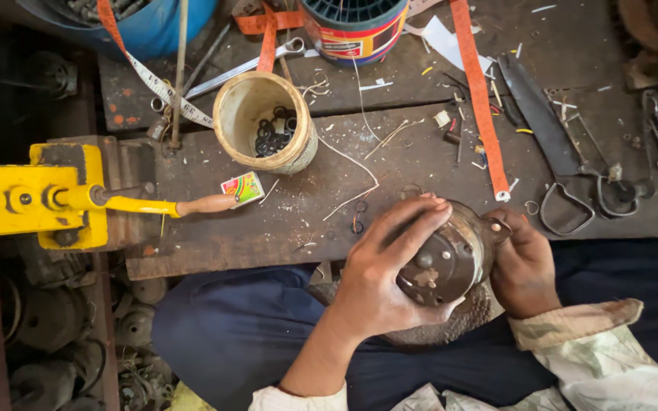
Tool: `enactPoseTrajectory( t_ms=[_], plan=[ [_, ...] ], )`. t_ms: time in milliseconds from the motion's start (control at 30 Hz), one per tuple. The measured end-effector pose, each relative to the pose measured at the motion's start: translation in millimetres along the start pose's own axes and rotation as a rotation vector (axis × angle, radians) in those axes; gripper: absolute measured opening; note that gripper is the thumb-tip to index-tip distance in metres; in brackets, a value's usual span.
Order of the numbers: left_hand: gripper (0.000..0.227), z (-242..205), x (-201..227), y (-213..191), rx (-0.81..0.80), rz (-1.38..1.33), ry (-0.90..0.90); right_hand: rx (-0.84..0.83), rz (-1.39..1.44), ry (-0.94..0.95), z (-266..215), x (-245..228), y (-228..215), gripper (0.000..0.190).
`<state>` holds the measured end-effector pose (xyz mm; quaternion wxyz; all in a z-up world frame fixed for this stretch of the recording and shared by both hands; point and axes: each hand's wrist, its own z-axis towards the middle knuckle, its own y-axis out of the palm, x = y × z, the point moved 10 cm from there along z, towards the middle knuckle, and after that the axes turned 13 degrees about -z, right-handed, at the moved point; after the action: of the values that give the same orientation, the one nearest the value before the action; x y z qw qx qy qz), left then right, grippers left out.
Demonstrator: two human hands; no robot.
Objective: The person assembles a small electric motor by hand, inserting a rotor into a stator and securing it with a nut. They then attach a metal end cap to the assembly and tighten it using a wrench.
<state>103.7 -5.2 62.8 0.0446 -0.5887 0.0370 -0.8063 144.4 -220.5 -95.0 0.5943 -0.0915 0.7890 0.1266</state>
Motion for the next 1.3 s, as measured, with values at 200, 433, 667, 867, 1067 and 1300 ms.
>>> enactPoseTrajectory(
  t_ms=[200, 433, 667, 867, 1067, 1300],
  plan=[
    [0.101, -2.2, -0.4, 2.9, -0.065, -0.025, 0.012, -0.071, -0.013, -0.018, -3.3, 13.4, -7.7, 0.023],
    [0.102, -0.3, -0.3, 5.9, -0.091, -0.011, 0.016, -0.115, 0.210, 0.213, 1.1, 41.3, -5.4, 0.032],
    [0.096, -0.9, -2.5, -1.7, -0.038, -0.007, 0.026, 0.081, -0.902, -0.091, -23.2, -51.6, 12.8, 0.038],
    [0.097, -9.5, -7.1, -8.0, 0.070, 0.026, -0.009, -0.103, -0.327, 0.003, -44.1, -74.2, 62.4, 0.065],
    [0.104, -35.8, -15.0, 3.9, 0.194, 0.063, 0.004, -0.026, -0.794, -0.047, -36.5, -83.2, 68.8, 0.106],
    [0.108, -46.3, -8.3, 12.3, 0.087, -0.039, 0.102, 0.063, -0.999, -0.382, -26.7, -137.9, 78.1, 0.102]
  ],
)
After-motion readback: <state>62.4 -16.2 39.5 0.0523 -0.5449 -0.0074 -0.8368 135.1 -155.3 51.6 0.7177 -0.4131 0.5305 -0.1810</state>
